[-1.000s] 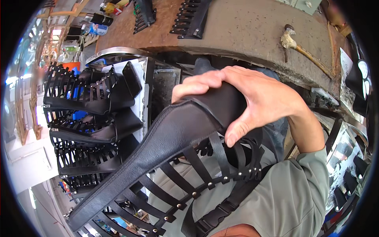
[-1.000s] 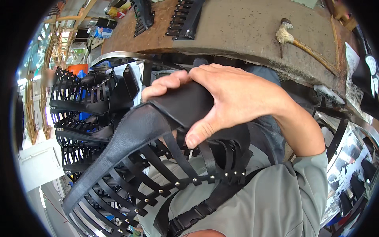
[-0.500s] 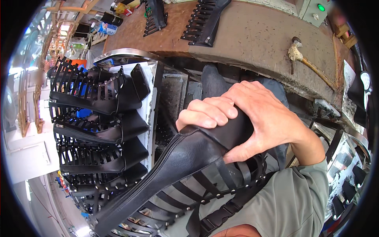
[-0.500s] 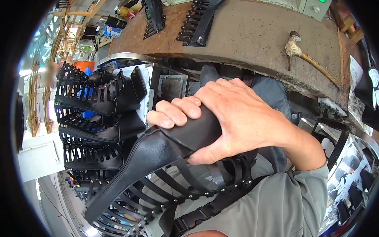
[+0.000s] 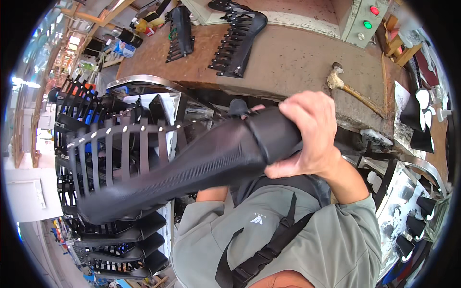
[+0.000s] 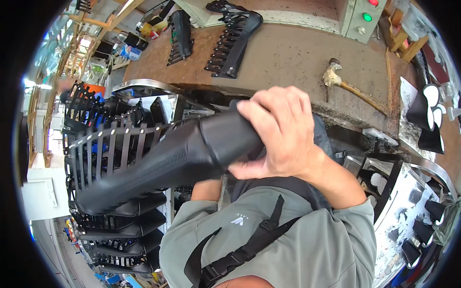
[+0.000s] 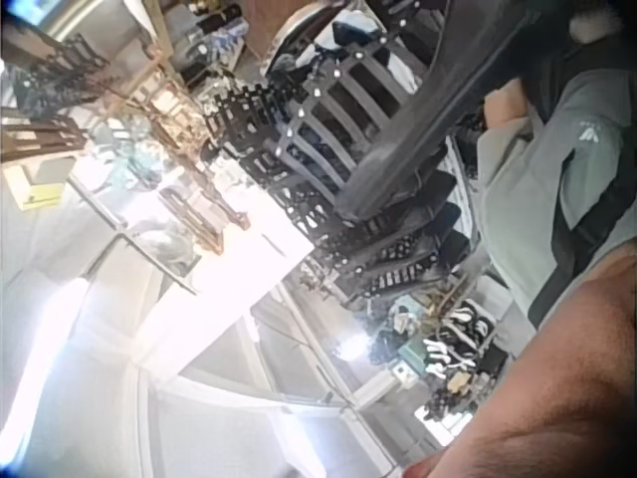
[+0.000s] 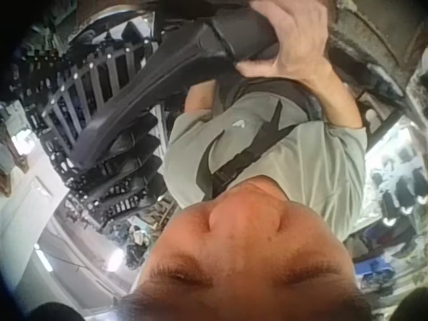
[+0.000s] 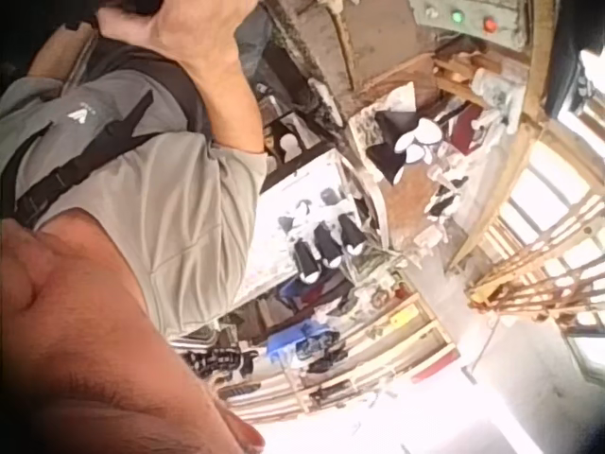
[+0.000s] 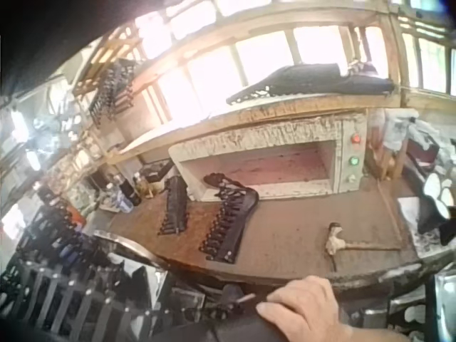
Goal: Assemble the upper straps and platform soles of high-top sandals using manual fitting and a hammer.
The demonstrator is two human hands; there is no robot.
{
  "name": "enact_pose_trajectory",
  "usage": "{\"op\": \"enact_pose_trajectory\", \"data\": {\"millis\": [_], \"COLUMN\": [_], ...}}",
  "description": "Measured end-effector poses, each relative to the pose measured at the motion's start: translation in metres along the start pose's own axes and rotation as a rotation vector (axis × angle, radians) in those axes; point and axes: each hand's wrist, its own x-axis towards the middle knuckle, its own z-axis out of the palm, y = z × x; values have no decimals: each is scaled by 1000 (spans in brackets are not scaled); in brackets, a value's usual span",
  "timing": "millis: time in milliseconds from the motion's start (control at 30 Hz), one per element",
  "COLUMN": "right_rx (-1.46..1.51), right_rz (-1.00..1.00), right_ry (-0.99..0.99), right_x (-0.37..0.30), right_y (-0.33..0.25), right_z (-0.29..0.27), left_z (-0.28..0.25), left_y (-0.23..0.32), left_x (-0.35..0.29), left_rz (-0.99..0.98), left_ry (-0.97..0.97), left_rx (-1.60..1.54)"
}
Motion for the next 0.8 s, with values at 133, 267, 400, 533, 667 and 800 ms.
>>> {"op": "enact_pose_trajectory", "data": {"millis": [133, 267, 400, 533, 667, 800], "right_rx": [220, 367, 991, 1165, 1069, 1128], "right_rz": [-9, 591, 1113, 1032, 975, 1247], "right_ry": [-349, -413, -550, -496, -354, -436], "right_x": [-33, -61, -48, -49, -54, -63], "right_y": [-1, 21, 21, 18, 10, 17], "right_z": [-28, -37, -23, -20, -22, -5], "left_z": [-89, -61, -30, -24, -14, -25], "left_y": [-27, 16, 64, 84, 77, 41], "left_x": [31, 56, 77, 91, 88, 78], "left_rz": [-322, -182, -163, 11, 113, -67], "left_ry": [-40, -357, -490, -614, -571, -401], "left_rx": [79, 113, 222, 342, 369, 294]}}
